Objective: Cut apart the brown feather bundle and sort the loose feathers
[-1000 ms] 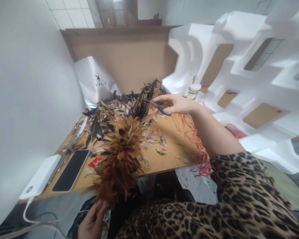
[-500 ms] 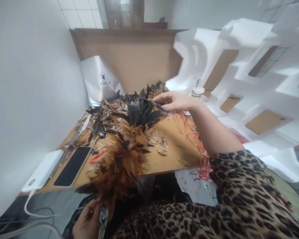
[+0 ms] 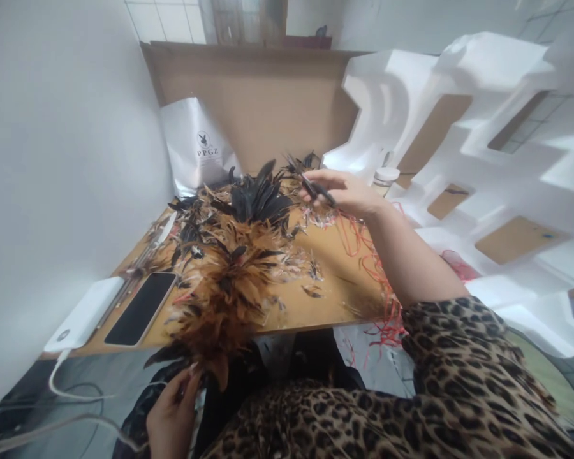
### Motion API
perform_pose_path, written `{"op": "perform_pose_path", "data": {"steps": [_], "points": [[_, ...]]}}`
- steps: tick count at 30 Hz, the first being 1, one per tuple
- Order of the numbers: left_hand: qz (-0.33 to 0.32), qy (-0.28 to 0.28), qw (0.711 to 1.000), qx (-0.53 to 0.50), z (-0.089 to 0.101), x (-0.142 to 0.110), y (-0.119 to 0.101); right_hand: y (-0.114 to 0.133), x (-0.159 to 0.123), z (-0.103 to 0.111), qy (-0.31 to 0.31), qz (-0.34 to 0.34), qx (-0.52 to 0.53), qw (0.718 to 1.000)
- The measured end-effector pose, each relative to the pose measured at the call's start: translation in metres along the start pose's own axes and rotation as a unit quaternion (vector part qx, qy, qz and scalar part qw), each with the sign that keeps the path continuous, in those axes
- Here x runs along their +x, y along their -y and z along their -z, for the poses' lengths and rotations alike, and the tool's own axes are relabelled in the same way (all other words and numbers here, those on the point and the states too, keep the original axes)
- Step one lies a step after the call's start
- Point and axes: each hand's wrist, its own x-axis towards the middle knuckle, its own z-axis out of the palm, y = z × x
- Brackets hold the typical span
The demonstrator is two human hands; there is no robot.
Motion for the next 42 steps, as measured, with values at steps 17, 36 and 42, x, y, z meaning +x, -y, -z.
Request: {"op": "perform_pose_path", "data": {"steps": [17, 36, 42], "points": [[-0.092, 0.086, 0.976, -0.18, -0.03, 0.017, -0.069, -0.084, -0.084, -0.122, -0.097, -0.002, -0.065, 0.993], [-0.216, 0.059, 0.877, -0.425, -0.157, 0.149, -0.216, -0.109, 0.012, -0.11, -0.256, 0.054, -0.496, 0.828], [-0.227, 0.074, 0.881, -0.408, -0.176, 0.161, -0.204, -0.117, 0.032, -0.11, -0.216, 0.046, -0.479, 0.85]]}}
